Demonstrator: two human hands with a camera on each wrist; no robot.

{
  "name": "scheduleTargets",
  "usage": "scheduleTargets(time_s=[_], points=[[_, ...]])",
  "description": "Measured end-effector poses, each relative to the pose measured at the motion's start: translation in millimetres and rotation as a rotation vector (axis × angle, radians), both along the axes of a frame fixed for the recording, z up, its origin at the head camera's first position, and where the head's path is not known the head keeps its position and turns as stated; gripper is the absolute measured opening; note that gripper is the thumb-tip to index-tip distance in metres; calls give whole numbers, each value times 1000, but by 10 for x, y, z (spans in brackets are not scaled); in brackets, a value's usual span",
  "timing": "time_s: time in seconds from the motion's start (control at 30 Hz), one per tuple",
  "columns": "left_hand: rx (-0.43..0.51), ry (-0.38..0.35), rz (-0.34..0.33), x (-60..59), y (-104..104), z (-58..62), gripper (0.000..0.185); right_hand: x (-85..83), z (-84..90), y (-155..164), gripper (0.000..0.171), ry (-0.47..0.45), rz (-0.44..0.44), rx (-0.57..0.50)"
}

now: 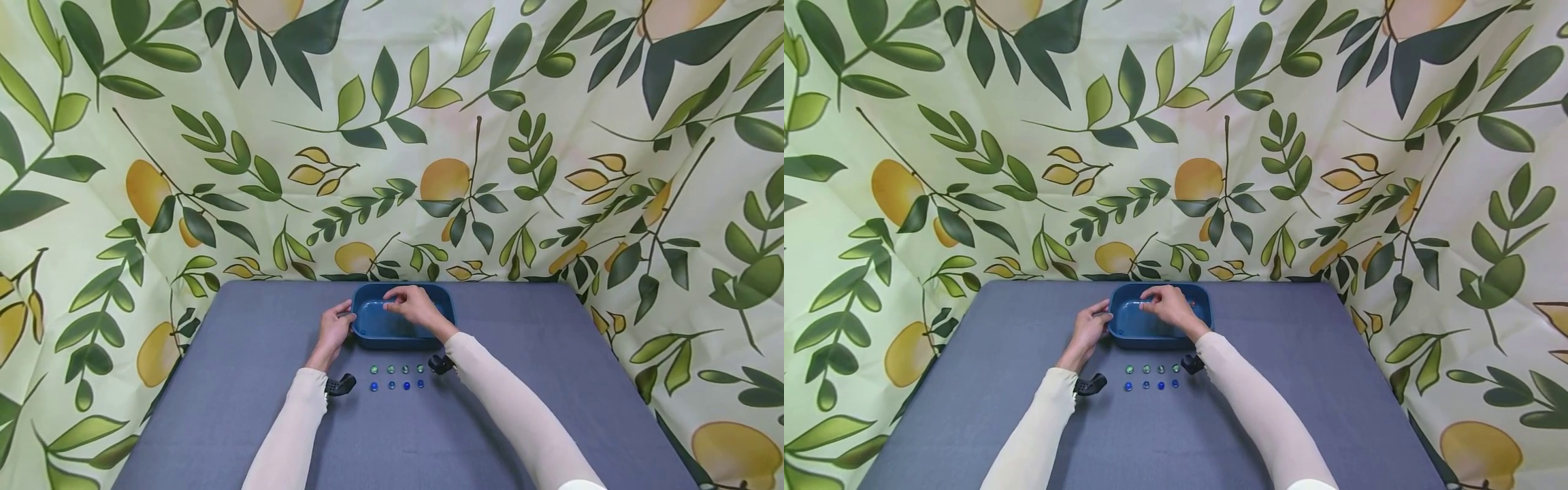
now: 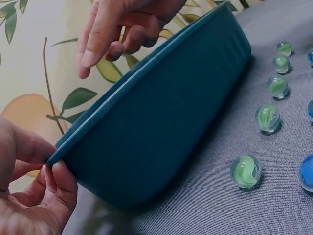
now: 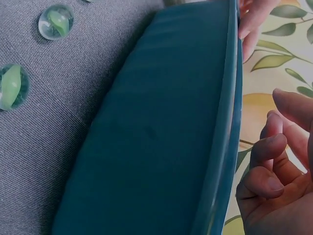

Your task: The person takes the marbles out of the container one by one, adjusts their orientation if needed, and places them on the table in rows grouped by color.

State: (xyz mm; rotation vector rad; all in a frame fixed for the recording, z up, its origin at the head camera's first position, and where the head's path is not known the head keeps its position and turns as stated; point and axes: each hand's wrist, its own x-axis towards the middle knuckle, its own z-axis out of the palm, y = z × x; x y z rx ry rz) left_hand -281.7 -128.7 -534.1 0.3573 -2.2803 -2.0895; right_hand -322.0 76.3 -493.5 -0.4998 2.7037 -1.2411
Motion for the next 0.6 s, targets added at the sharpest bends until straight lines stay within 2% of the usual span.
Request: scheduleTargets(time_s=[0.27, 0.6], points=[[0, -5, -1, 4, -12, -2, 45, -81, -69, -55, 24, -5, 20, 25], [3, -30, -15, 26, -20, 7, 45, -123, -248, -196, 28, -33, 75, 126]])
